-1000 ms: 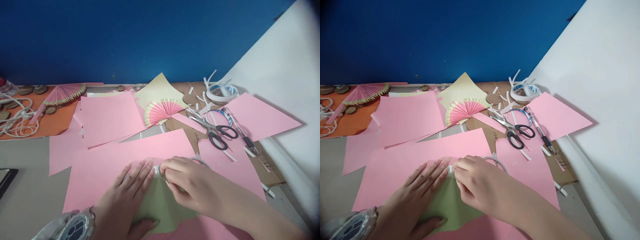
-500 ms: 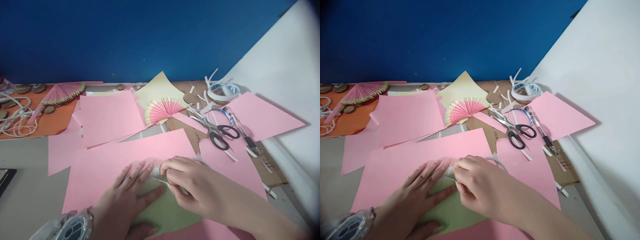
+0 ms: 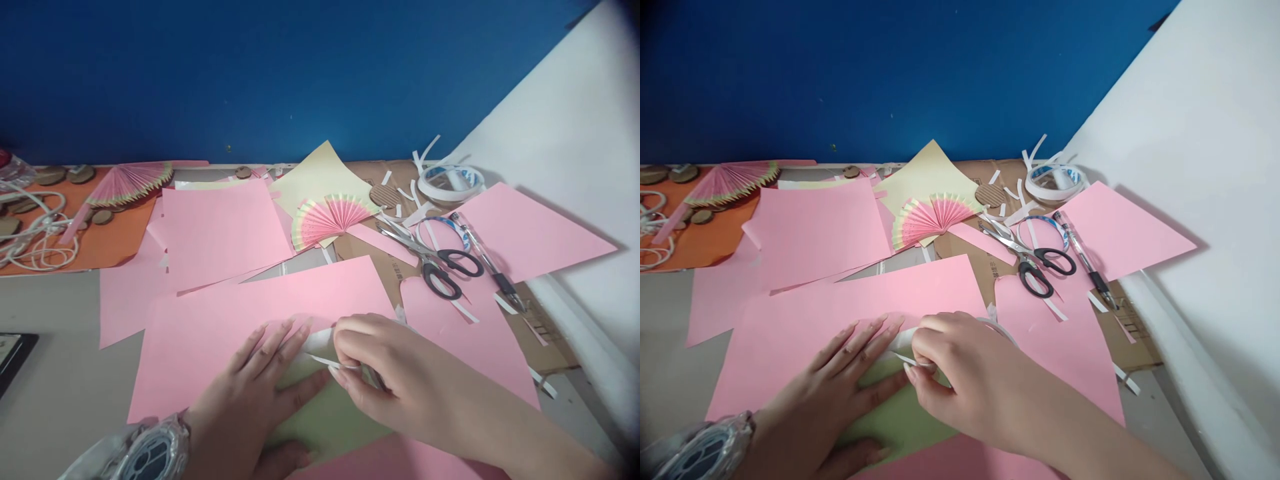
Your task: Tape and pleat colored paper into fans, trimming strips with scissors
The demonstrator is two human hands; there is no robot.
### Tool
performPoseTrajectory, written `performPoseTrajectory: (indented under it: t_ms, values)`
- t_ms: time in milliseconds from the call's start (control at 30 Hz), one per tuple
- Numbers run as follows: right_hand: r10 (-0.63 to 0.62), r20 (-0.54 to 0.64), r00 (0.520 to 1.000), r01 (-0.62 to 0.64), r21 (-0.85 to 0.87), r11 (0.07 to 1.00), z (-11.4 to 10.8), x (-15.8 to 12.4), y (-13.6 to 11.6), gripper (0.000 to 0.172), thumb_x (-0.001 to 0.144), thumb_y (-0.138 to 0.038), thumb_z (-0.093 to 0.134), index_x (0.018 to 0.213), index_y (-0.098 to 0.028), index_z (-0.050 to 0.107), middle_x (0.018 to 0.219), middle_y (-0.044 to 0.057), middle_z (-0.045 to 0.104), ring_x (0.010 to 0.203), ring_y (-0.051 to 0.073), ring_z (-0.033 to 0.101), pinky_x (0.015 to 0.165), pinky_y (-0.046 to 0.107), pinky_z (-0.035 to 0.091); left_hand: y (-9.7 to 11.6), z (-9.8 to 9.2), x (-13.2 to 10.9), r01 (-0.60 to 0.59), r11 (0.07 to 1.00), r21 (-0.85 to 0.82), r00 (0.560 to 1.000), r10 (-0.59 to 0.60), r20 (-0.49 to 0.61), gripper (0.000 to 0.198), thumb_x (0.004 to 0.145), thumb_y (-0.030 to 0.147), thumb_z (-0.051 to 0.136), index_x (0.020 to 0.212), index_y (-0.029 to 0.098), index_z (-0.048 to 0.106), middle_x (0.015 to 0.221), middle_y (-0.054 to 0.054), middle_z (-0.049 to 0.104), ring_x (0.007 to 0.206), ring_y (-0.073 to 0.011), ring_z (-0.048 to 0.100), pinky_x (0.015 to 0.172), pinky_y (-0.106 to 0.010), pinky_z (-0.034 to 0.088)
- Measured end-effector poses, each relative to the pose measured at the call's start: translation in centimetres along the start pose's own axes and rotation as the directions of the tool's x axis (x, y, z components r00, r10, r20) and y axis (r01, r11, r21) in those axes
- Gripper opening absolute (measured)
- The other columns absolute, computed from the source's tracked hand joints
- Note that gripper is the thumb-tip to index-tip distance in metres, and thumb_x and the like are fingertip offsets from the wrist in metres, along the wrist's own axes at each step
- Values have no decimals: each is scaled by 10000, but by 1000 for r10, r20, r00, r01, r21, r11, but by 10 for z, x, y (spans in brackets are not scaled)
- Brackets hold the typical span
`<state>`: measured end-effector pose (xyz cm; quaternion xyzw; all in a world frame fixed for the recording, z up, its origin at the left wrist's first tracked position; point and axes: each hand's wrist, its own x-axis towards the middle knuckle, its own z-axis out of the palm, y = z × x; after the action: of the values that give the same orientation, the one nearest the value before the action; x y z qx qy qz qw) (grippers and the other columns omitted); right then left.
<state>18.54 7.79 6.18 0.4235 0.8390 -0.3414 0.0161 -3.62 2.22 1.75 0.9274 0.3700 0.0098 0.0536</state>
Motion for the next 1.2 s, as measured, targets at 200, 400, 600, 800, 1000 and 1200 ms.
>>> performPoseTrajectory:
  t_ms: [200, 400, 600, 800, 1000, 1200]
  values:
    - [49, 16, 999, -51, 83, 995, 2, 0, -5, 299, 877, -178, 443, 644, -198, 256, 677, -51, 444, 632, 108, 411, 536, 246, 283, 2, 2, 0, 12, 999, 35, 1000, -11, -26, 903, 748, 588, 564, 1477, 318, 104, 1487, -165, 308, 1363, -317, 283, 1080, -434, 110]
    - [64, 45, 997, -69, 133, 989, 2, -1, -7, 269, 900, -183, 433, 665, -203, 302, 708, -56, 463, 660, 109, 430, 572, 245, 307, 3, 3, 3, 9, 999, 32, 998, -7, -58, 849, 779, 583, 524, 1477, 298, 134, 1474, -178, 328, 1355, -326, 294, 1072, -442, 102]
    - [126, -27, 992, -125, 16, 992, 4, 6, -5, 309, 893, -169, 433, 621, -196, 290, 652, -43, 449, 643, 130, 425, 584, 271, 290, 2, 3, 1, 5, 999, 44, 998, -2, -70, 815, 765, 582, 540, 1462, 298, 229, 1493, -115, 327, 1339, -357, 294, 1063, -480, 81]
    - [149, -67, 987, -156, -106, 982, 7, 10, -2, 295, 888, -152, 446, 619, -199, 334, 655, -30, 478, 657, 151, 437, 611, 291, 298, 2, 6, -2, -3, 1000, 2, 1000, 3, -24, 699, 809, 551, 501, 1437, 328, 291, 1520, -17, 288, 1371, -341, 226, 1072, -501, 52]
    - [125, -78, 989, -135, -145, 980, 9, 11, -2, 274, 881, -135, 473, 634, -196, 373, 668, -34, 507, 658, 140, 462, 639, 292, 314, 3, 3, -1, 6, 1000, 3, 1000, -6, -18, 734, 811, 561, 501, 1455, 327, 235, 1507, -110, 297, 1368, -332, 269, 1064, -507, 78]
    - [120, -90, 989, -135, -181, 974, 12, 13, 0, 267, 871, -144, 490, 634, -196, 378, 663, -36, 499, 650, 137, 456, 634, 289, 314, 3, 4, 0, 1, 1000, -7, 1000, -1, -22, 700, 816, 571, 494, 1438, 325, 288, 1505, -147, 284, 1357, -323, 304, 1065, -495, 85]
